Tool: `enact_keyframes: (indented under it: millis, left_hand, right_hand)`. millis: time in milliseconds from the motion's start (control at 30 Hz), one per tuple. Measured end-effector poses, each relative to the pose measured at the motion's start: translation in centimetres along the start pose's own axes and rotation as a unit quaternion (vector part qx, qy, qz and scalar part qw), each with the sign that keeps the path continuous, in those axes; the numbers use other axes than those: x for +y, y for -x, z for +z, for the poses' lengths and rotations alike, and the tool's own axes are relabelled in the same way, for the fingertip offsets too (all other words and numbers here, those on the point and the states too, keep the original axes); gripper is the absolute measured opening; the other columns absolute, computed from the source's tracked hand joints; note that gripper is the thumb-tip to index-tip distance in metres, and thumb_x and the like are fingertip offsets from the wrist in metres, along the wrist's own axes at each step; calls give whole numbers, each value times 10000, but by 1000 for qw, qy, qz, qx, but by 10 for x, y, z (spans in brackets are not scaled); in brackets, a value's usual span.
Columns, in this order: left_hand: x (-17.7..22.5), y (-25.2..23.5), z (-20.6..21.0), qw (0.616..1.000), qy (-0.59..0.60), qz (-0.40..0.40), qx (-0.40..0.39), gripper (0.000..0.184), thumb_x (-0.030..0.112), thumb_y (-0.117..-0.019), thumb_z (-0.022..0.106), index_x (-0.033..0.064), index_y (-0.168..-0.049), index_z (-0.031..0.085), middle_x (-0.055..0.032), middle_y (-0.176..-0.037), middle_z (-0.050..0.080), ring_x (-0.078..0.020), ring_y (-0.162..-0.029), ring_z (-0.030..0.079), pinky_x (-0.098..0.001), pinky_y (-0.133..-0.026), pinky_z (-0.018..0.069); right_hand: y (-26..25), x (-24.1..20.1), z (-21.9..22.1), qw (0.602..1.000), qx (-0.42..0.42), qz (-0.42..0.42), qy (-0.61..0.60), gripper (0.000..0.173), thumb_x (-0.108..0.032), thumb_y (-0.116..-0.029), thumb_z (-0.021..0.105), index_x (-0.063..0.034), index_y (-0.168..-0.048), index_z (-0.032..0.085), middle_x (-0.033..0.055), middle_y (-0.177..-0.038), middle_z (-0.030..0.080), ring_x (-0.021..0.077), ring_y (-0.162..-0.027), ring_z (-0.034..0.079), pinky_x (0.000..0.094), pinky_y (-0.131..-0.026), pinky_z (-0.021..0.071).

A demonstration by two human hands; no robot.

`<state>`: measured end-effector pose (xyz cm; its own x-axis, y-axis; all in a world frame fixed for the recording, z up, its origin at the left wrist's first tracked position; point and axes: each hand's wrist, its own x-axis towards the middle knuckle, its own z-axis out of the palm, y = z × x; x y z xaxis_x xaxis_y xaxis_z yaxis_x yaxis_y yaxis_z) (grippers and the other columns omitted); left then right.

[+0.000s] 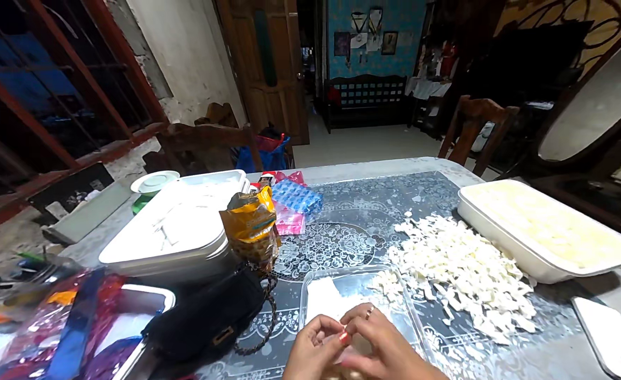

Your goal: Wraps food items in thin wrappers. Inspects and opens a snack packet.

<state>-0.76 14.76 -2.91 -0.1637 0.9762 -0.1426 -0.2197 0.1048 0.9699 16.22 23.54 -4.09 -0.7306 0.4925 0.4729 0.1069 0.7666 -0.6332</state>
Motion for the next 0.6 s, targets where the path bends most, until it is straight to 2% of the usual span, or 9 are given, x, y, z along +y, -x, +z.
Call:
enact_keyframes:
  millis: [67,133,200,300,333,400,467,533,600]
  left_hand:
    - [6,0,-1,999,37,-37,8,202,-50,-958,586,-23,-1158,588,-51,-901,736,-122,-802,720,-303,-772,603]
    - [11,1,-1,997,44,-63,15,206,-71,-960,563,-34,-1156,615,-49,-888,735,-117,-788,717,-293,-769,602]
    - [14,4,2,997,33,-64,7,163,-70,-968,564,-39,-1110,639,-38,-865,731,-108,-767,719,-278,-768,609]
    - [9,8,6,998,-62,28,5,157,-16,-923,655,-57,-1073,675,-51,-908,725,-93,-790,713,-270,-766,609]
    - [5,8,6,991,-111,71,19,169,10,-887,705,-57,-1041,689,-68,-910,718,-92,-789,694,-268,-755,591]
    - [0,8,5,977,-170,119,43,118,18,-887,697,-48,-984,710,-84,-881,729,-90,-755,695,-267,-723,587]
    - [3,7,2,984,-141,99,36,87,-53,-882,643,-36,-943,703,-58,-871,738,-73,-758,705,-256,-745,597]
    - [7,6,2,995,-76,62,31,123,-120,-834,659,-10,-888,674,-41,-875,758,-73,-770,715,-252,-756,596]
    - [8,5,4,998,-17,45,50,217,-160,-794,700,-8,-938,646,-38,-856,740,-98,-754,714,-268,-742,604]
  right_hand:
    - [0,8,1,998,16,-51,29,268,-293,-851,791,-54,-952,722,163,-1137,712,337,-1118,657,500,-942,518]
    - [0,9,-2,998,42,-40,2,203,-268,-869,777,-74,-916,739,118,-1100,721,253,-1098,657,413,-948,517]
    - [0,3,-3,995,68,27,-67,162,-169,-867,767,-10,-865,738,100,-971,739,169,-982,683,317,-902,531]
    - [-1,-8,-7,974,64,164,-146,134,-93,-896,715,26,-953,692,47,-863,712,37,-766,654,208,-743,540]
    - [-2,-9,-8,967,54,186,-166,160,-80,-917,688,37,-1026,693,54,-885,709,38,-758,645,215,-740,541]
    - [-3,-7,-13,960,22,209,-185,230,-70,-967,629,47,-1153,698,83,-968,728,56,-815,664,243,-799,554]
    - [-4,-4,-18,959,5,226,-173,207,-84,-978,626,32,-1119,723,75,-969,743,51,-844,680,242,-822,558]
    - [-4,-3,-17,965,14,233,-124,167,-128,-944,681,17,-1008,734,59,-871,724,63,-771,659,251,-750,544]
    - [-3,-8,-15,975,3,209,-69,174,-143,-917,716,30,-938,722,108,-842,705,166,-776,664,335,-746,544]
